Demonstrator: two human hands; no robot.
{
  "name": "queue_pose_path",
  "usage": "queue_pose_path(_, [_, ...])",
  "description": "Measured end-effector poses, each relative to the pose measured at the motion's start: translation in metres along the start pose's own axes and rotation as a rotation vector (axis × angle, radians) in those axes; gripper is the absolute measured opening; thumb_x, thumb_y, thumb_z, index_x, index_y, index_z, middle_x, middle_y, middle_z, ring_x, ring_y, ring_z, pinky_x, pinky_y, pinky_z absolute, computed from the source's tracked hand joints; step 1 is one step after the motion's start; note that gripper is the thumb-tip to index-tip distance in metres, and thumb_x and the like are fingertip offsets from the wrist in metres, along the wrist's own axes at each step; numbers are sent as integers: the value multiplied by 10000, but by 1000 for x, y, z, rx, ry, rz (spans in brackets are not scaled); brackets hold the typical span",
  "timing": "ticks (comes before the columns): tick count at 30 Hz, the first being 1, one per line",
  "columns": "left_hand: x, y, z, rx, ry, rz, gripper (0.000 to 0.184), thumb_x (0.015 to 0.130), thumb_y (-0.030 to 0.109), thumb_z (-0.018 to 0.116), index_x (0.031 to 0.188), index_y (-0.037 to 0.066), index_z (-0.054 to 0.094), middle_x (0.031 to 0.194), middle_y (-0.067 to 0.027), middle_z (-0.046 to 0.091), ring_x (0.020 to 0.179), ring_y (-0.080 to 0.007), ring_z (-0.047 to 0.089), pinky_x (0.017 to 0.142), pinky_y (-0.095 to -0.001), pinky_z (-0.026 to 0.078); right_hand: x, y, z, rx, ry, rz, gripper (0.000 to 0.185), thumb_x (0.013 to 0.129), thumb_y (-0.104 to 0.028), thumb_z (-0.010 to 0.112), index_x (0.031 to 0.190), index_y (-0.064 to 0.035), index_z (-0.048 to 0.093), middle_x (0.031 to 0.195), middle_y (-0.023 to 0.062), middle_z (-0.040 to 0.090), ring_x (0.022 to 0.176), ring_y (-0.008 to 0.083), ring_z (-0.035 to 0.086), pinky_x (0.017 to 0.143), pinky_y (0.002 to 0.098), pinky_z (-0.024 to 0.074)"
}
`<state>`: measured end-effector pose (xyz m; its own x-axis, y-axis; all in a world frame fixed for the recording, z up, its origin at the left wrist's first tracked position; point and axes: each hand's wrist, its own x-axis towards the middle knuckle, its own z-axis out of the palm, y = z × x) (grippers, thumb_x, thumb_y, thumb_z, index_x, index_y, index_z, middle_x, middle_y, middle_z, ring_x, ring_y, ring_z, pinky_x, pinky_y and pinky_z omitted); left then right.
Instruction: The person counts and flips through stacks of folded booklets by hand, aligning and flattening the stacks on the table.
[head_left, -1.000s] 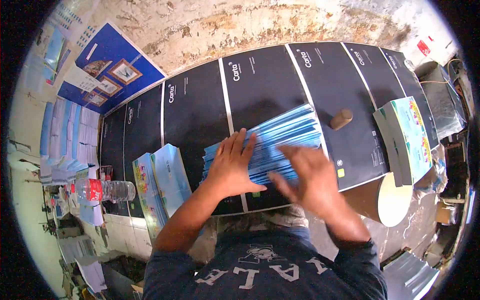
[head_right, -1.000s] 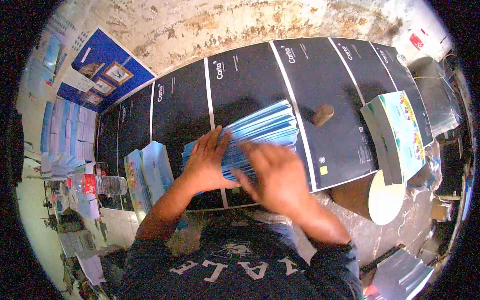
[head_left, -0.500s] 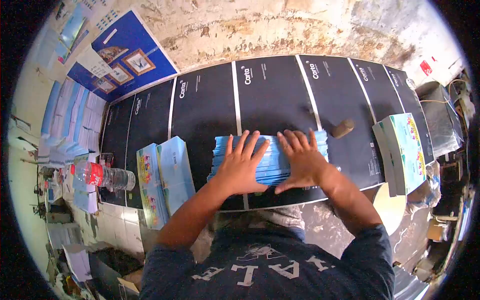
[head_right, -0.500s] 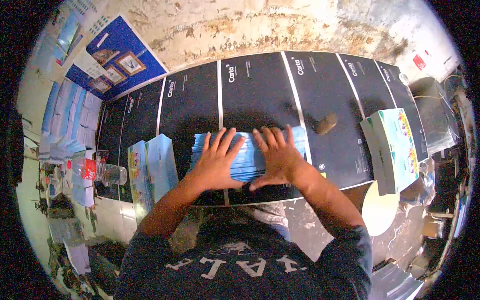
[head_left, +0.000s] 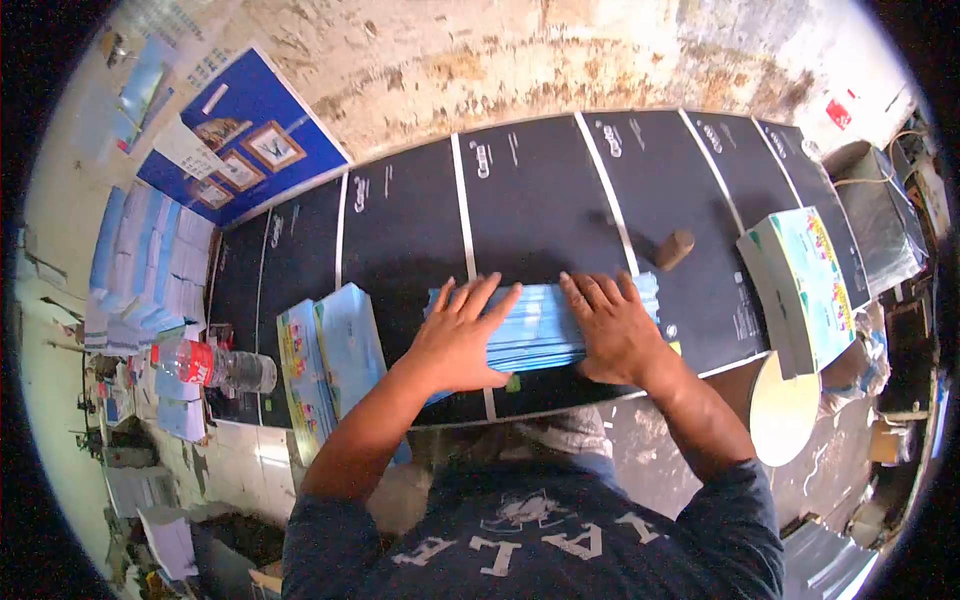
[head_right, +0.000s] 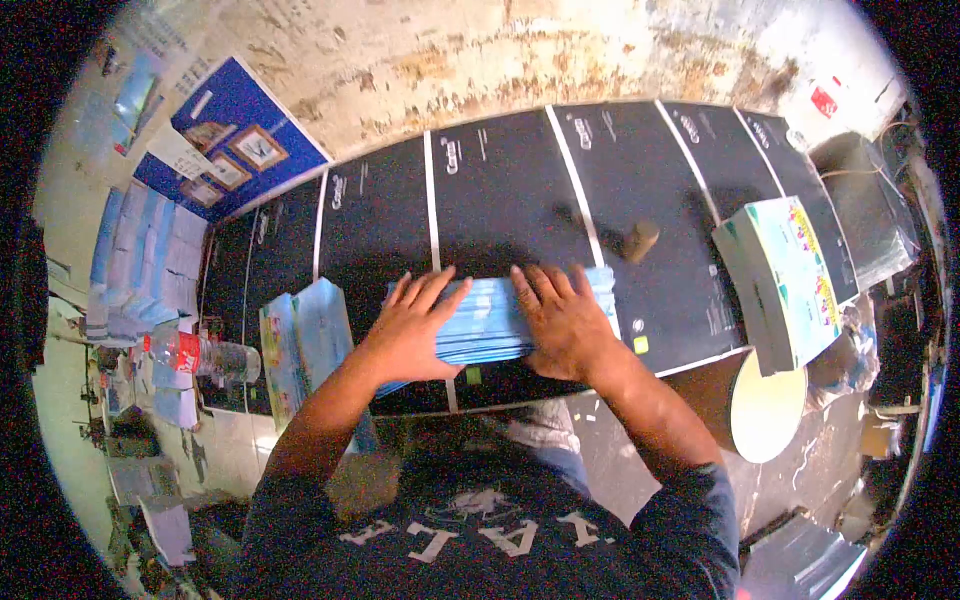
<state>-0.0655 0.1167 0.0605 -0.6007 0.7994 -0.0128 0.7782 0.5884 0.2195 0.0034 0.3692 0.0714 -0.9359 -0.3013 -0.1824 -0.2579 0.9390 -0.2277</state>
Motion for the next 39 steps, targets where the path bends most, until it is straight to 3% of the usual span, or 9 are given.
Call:
queue_pose_path(4, [4, -6, 17, 63, -36, 25, 1186, 605, 657, 810, 1563, 164, 315, 1604, -265, 207, 1455, -463, 253, 1186, -641, 152, -8, -4, 12, -212, 82, -66, 1258, 616, -741, 747, 1559, -48, 285, 1631, 172, 243, 1517, 351, 197, 1200, 633, 119])
queue_pose_path(8, [10, -12, 18, 46, -40, 17, 1182, 604, 752, 761, 1544, 158, 360, 1597, -280, 218, 1451, -477, 258, 1175, -657, 162, -26, -34, 26, -7, 482, -96, 993, 784, -657, 661, 1534, -83, 354, 1614, 126, 311, 1503, 305, 252, 1188, 635, 143])
queue_pose_path(10, [9, -14, 21, 11, -19, 38, 1201, 593, 776, 753, 1541, 149, 366, 1594, -282, 227, 1446, -479, 266, 1172, -660, 168, -11, -31, 42, -513, 244, -169, 978, 797, -668, 639, 1540, -100, 352, 1620, 114, 306, 1499, 299, 268, 1185, 637, 151])
queue_pose_path(11, [13, -14, 20, 28, 1, 42, 1206, 590, 783, 749, 1539, 142, 369, 1594, -279, 230, 1446, -479, 267, 1174, -657, 170, -20, -30, 41, -49, 134, -116, 952, 815, -634, 640, 1553, -116, 334, 1623, 117, 302, 1494, 298, 278, 1184, 636, 159])
queue_pose_path(14, [11, -16, 20, 46, 7, 50, 1240, 573, 809, 737, 1536, 122, 365, 1600, -273, 225, 1450, -476, 262, 1177, -655, 163, -13, -27, 44, -83, 133, -104, 976, 796, -611, 670, 1559, -113, 321, 1624, 112, 301, 1494, 302, 275, 1189, 634, 153])
queue_pose_path(16, [11, -15, 18, 86, 23, 70, 1221, 611, 734, 772, 1559, 111, 321, 1530, -270, 326, 1396, -463, 349, 1177, -607, 211, -12, -21, 48, -419, 220, -134, 1033, 756, -588, 723, 1565, -107, 299, 1631, 106, 283, 1498, 309, 263, 1193, 632, 145])
queue_pose_path(20, [12, -15, 20, -88, 12, -4, 1120, 604, 561, 856, 1488, 45, 402, 1386, -233, 453, 1294, -423, 446, 1116, -549, 326, 10, 0, 13, -121, 77, -72, 1328, 567, -530, 878, 1583, -48, 170, 1614, 221, 240, 1510, 361, 211, 1225, 588, 90])
queue_pose_path(26, [18, -14, 27, -211, 38, -49, 841, 549, 366, 909, 1267, 85, 572, 1159, -153, 611, 1097, -357, 580, 978, -459, 434, 30, 14, 11, 59, -27, -35, 1077, 524, -510, 913, 1390, -21, 500, 1320, 147, 538, 1283, 315, 472, 1083, 492, 325])
queue_pose_path(39, [-16, -50, 0, -112, -197, -127, 972, 595, 357, 886, 1420, 60, 465, 1323, -162, 567, 1294, -335, 513, 1189, -576, 240, 20, 18, 26, 104, 212, -55, 792, 520, -480, 916, 1145, -80, 641, 1086, 82, 596, 1112, 288, 553, 946, 438, 408])
